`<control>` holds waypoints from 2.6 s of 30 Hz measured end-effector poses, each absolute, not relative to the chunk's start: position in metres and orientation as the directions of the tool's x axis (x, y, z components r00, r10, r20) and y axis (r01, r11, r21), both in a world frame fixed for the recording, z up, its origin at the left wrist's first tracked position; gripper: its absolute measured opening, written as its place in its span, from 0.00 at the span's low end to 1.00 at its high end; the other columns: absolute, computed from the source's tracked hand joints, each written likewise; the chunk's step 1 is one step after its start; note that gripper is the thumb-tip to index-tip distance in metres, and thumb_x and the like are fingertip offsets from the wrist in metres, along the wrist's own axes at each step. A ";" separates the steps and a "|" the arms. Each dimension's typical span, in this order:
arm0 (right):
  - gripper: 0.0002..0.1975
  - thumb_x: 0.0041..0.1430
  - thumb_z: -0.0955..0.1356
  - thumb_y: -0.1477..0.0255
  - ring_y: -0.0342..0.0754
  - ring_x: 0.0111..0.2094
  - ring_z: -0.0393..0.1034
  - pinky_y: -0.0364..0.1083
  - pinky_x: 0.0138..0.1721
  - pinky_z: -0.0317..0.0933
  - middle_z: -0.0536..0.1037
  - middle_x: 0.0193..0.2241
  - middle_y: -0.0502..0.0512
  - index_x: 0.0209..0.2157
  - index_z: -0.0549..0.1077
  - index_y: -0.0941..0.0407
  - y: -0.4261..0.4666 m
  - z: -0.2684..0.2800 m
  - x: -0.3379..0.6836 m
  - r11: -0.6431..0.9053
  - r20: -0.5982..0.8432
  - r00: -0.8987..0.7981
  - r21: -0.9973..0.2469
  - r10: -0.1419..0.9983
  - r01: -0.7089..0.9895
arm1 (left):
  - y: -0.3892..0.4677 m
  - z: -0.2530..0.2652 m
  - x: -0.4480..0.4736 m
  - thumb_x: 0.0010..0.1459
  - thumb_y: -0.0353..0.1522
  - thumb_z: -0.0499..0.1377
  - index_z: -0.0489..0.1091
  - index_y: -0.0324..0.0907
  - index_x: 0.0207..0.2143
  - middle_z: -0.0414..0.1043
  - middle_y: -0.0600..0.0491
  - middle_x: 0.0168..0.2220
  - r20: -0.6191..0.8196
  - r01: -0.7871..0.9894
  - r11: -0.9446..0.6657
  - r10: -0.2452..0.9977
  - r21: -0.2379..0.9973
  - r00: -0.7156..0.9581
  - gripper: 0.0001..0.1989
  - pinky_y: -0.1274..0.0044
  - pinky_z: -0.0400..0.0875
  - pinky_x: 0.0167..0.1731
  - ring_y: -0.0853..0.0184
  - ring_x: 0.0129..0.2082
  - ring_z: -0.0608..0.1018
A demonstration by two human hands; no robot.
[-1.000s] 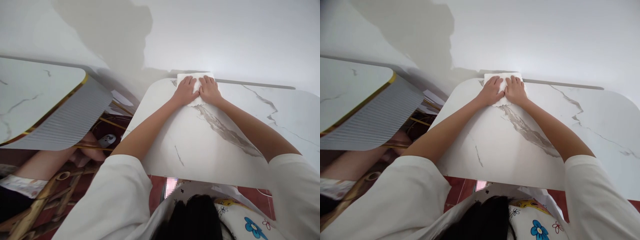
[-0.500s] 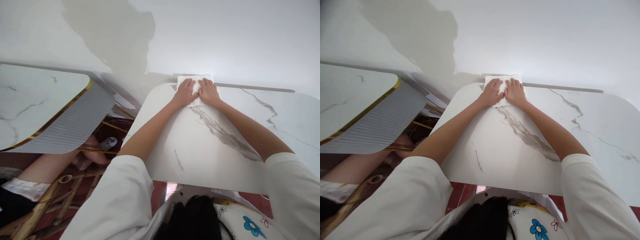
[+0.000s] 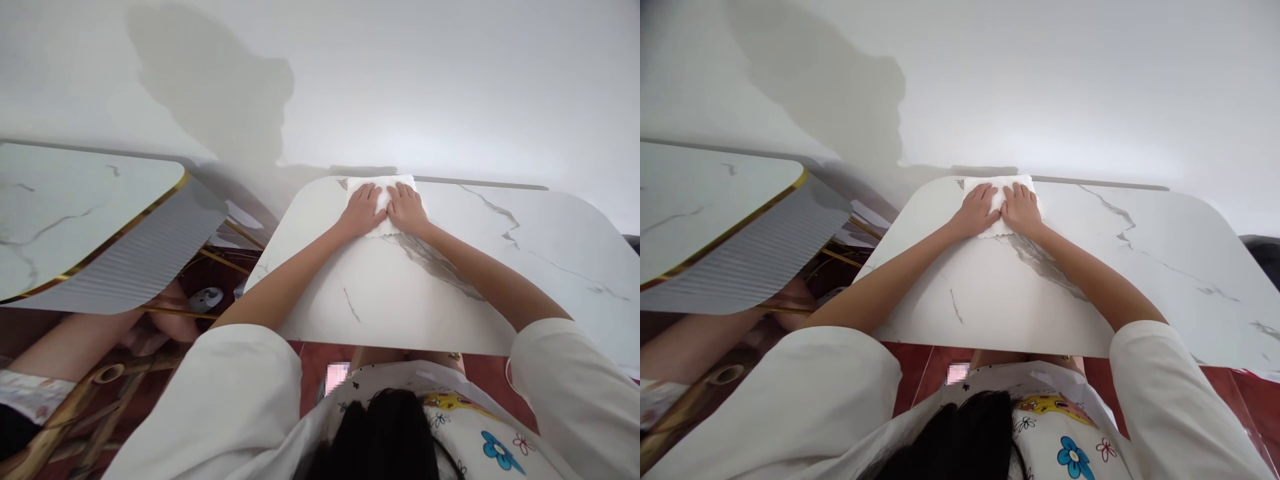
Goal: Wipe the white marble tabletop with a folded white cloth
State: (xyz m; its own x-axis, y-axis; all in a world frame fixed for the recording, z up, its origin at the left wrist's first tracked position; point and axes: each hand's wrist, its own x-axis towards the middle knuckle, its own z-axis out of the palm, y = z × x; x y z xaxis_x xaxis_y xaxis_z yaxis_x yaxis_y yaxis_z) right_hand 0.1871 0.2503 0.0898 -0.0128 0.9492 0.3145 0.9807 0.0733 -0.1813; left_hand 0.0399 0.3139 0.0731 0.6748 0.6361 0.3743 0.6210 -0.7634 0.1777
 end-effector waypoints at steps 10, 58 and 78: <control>0.24 0.64 0.55 0.70 0.59 0.61 0.52 0.57 0.58 0.51 0.60 0.61 0.67 0.60 0.61 0.62 0.177 0.092 0.167 0.102 0.299 -0.051 -0.160 0.953 0.982 | 0.236 0.077 0.015 0.61 0.40 0.49 0.56 0.32 0.59 0.54 0.34 0.63 0.327 0.626 -0.753 0.654 0.202 0.682 0.28 0.59 0.50 0.63 0.50 0.65 0.55; 0.24 0.61 0.59 0.67 0.60 0.60 0.53 0.58 0.58 0.52 0.61 0.60 0.65 0.57 0.63 0.59 0.181 0.097 0.111 0.214 0.308 -0.122 -0.283 0.944 0.935 | 0.215 0.081 -0.040 0.61 0.34 0.46 0.59 0.36 0.56 0.60 0.38 0.61 0.393 0.750 -0.617 0.768 0.238 0.506 0.21 0.59 0.58 0.60 0.53 0.63 0.61; 0.24 0.62 0.57 0.67 0.59 0.59 0.52 0.58 0.58 0.49 0.60 0.60 0.64 0.57 0.62 0.59 0.281 0.095 0.115 0.174 0.287 -0.084 -0.302 0.954 0.937 | 0.335 0.064 -0.031 0.60 0.34 0.47 0.60 0.33 0.56 0.62 0.38 0.59 0.433 0.750 -0.629 0.745 0.206 0.507 0.23 0.65 0.57 0.60 0.55 0.61 0.63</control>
State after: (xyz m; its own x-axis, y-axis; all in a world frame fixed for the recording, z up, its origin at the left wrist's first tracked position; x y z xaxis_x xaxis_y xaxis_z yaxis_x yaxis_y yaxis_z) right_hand 0.1147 0.2807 0.0954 -0.0841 0.9542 0.2872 0.9372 0.1736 -0.3024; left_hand -0.0315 0.3351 0.0638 0.5066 0.7453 0.4335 0.7495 -0.6291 0.2058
